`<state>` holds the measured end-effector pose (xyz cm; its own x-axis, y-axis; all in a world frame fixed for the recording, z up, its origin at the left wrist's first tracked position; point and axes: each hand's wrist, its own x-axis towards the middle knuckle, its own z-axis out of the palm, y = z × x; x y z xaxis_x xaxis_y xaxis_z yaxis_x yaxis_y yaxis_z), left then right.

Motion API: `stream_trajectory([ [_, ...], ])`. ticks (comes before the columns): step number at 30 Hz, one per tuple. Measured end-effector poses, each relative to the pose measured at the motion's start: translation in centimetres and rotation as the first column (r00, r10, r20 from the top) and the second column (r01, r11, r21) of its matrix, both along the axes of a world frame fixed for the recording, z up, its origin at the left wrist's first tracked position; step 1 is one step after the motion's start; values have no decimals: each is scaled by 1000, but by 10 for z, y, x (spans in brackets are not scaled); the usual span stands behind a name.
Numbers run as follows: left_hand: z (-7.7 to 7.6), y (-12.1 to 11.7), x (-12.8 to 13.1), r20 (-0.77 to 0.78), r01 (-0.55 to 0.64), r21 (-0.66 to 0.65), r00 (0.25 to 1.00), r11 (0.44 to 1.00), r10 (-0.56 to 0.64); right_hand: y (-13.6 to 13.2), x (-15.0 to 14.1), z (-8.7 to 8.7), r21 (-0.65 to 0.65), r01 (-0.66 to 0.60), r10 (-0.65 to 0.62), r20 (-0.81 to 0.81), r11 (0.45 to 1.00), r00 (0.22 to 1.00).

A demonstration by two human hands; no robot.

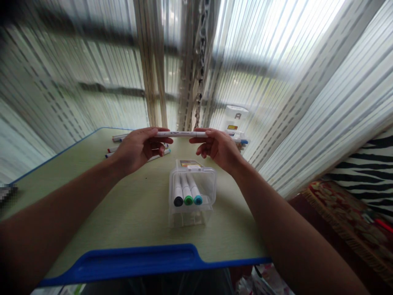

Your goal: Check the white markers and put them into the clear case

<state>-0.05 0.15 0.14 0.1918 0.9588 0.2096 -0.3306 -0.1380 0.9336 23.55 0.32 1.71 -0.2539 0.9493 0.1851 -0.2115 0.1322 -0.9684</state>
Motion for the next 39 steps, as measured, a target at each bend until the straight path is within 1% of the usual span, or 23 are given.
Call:
stream_trajectory([
  [3,1,-2,1,3,-1,3,1000,1000,1,0,1,-1,38,-8,8,9,999,1000],
  [7,2,-3,1,-25,-9,40,1000,999,10,1,0,-3,81,20,-22,22,996,1000],
  [15,-3,-3,1,-147,-22,134,988,991,42,2,-2,-6,107,65,-69,39,992,997],
  [22,-4,-6,2,-237,-71,175,965,982,112,3,-2,-12,149,94,-107,81,984,991],
  [26,-4,-4,1,-234,-99,187,962,977,143,3,-2,-12,162,90,-103,73,983,992],
  [34,-3,-2,2,-130,-77,103,987,992,90,7,0,-10,80,67,-68,16,995,998],
  [39,-1,-1,2,-86,-64,77,994,995,71,6,1,-8,42,58,-57,-13,997,998],
])
